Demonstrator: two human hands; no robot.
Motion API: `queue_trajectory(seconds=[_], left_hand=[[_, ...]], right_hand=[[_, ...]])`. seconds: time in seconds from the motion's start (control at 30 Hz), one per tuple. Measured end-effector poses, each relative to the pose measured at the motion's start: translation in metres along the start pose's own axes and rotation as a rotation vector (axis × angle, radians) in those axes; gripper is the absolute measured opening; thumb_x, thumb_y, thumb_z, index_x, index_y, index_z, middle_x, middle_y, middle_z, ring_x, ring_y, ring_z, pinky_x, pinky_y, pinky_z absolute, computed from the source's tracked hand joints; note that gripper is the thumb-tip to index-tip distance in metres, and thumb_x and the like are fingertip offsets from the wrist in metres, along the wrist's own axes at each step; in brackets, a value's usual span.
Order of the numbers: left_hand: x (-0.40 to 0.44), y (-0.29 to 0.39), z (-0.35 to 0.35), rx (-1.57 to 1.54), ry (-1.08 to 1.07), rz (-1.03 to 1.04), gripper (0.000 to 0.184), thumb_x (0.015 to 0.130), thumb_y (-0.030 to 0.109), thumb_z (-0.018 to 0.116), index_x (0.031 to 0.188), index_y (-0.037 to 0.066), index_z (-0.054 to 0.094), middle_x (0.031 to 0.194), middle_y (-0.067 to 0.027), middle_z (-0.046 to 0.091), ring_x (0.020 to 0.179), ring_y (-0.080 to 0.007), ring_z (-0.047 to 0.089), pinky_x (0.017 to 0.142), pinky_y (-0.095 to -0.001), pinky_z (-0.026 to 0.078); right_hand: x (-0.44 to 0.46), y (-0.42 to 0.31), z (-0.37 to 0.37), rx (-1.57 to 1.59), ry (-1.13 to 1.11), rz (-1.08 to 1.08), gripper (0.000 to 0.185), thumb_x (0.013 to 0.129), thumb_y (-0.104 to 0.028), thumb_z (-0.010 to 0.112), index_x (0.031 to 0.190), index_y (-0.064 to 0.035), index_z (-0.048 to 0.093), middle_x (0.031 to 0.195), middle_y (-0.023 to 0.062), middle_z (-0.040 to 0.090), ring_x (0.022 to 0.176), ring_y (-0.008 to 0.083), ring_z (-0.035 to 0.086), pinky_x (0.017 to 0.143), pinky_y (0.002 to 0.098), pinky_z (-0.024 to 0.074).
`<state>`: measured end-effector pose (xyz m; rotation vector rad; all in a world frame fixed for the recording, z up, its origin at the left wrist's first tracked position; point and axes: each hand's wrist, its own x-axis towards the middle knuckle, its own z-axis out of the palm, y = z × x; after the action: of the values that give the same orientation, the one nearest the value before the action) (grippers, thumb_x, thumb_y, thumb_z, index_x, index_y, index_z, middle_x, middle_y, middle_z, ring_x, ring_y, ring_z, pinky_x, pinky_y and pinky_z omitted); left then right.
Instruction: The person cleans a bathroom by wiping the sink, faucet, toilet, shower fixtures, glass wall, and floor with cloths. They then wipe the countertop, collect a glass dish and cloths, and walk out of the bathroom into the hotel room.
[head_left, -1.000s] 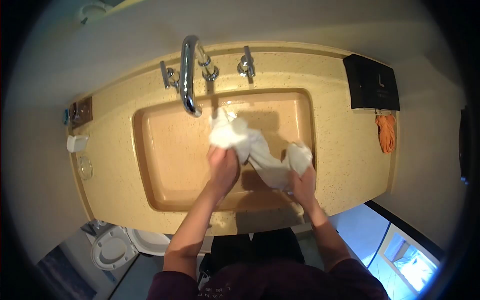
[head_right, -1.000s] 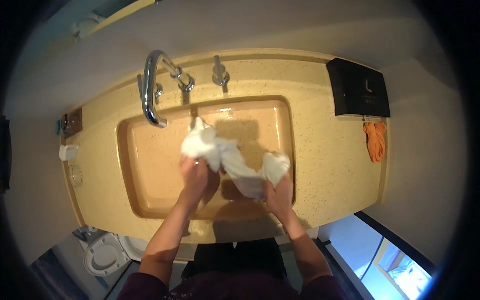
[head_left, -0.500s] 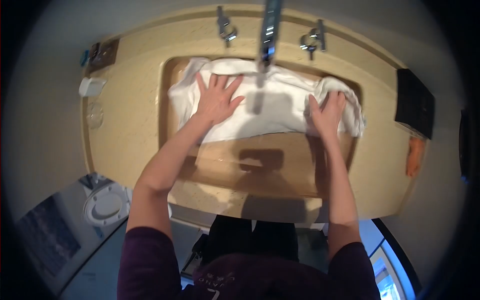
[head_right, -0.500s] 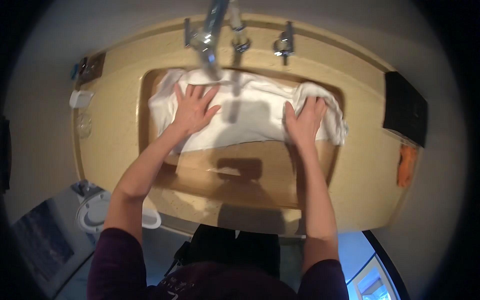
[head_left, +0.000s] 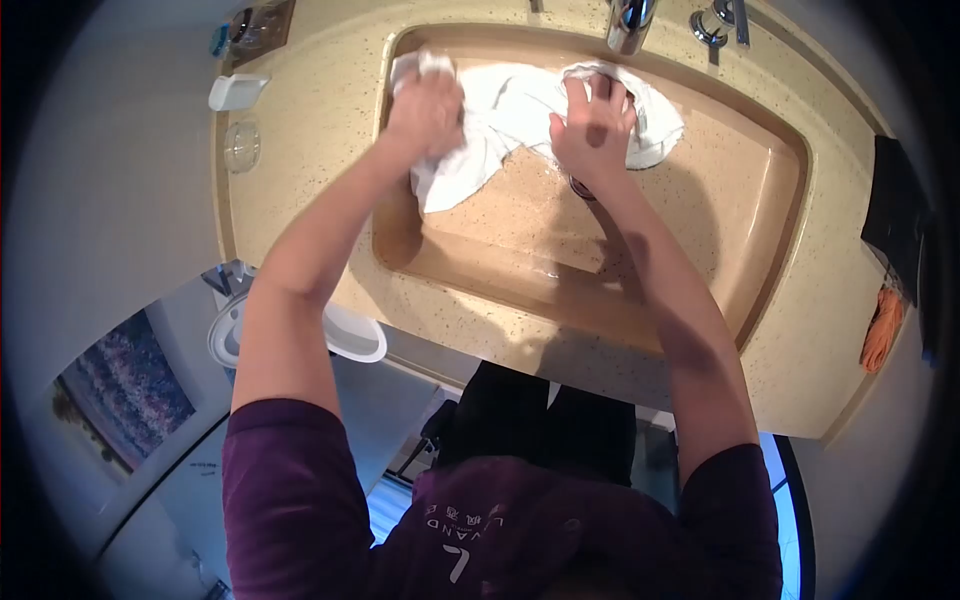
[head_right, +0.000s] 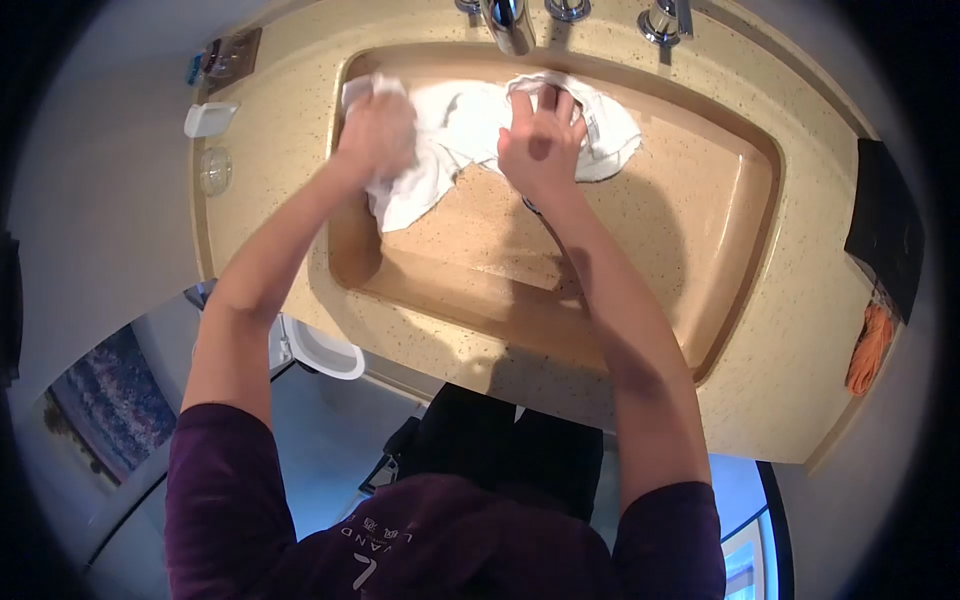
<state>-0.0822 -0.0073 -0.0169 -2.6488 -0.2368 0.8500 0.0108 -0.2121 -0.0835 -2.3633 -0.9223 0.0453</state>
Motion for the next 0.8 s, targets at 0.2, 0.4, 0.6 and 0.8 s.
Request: queue_trajectory(seconds=[0.2, 0.4, 0.6, 0.8], left_hand=[[-0.123, 0.046, 0.033, -0.252, -0.543, 0.064, 0.058, 0.096, 0.048, 0.031, 0.126, 0.006, 0.057, 0.117, -0.0228, 0.059, 0.105, -0.032, 0.061, 0.098, -0.0466, 0.046], [-0.13, 0.068, 0.058, -0.702, -0.403, -0.091, 0.054, 0.093, 0.041, 0.041, 0.126, -0.001, 0.048, 0.116, -0.0276, 0.057, 0.109, -0.0388, 0.058, 0.09, -0.0481, 0.05], [-0.109, 0.171, 0.004, -0.803, -0.343, -0.055, 0.044, 0.095, 0.036, 0.044, 0.112, -0.005, 0.044, 0.112, -0.0302, 0.056, 0.102, -0.0457, 0.059, 0.087, -0.0518, 0.049], [-0.091, 0.273, -0.049, -1.095, -0.075, 0.151, 0.041, 0.094, 0.033, 0.05, 0.114, -0.004, 0.048, 0.104, -0.0304, 0.058, 0.094, -0.0453, 0.064, 0.08, -0.0524, 0.053]], right_hand=[[-0.013, 0.007, -0.02, 0.066, -0.045, -0.087, 0.049, 0.073, -0.017, 0.076, 0.119, -0.0099, 0.06, 0.127, 0.0196, 0.052, 0.12, 0.0358, 0.046, 0.093, 0.0517, 0.0419], [0.005, -0.033, 0.006, 0.249, 0.028, -0.203, 0.043, 0.075, -0.011, 0.071, 0.117, -0.0056, 0.06, 0.117, 0.0143, 0.052, 0.114, 0.0302, 0.045, 0.093, 0.05, 0.0352], [0.017, -0.07, 0.045, 0.212, -0.408, -0.644, 0.039, 0.09, -0.024, 0.065, 0.128, -0.0168, 0.06, 0.141, 0.0105, 0.049, 0.135, 0.029, 0.038, 0.112, 0.0516, 0.0286], [0.018, 0.031, -0.026, 0.166, -0.381, -0.388, 0.038, 0.079, -0.021, 0.068, 0.116, -0.0111, 0.061, 0.121, 0.0136, 0.055, 0.121, 0.0292, 0.048, 0.108, 0.046, 0.0343]])
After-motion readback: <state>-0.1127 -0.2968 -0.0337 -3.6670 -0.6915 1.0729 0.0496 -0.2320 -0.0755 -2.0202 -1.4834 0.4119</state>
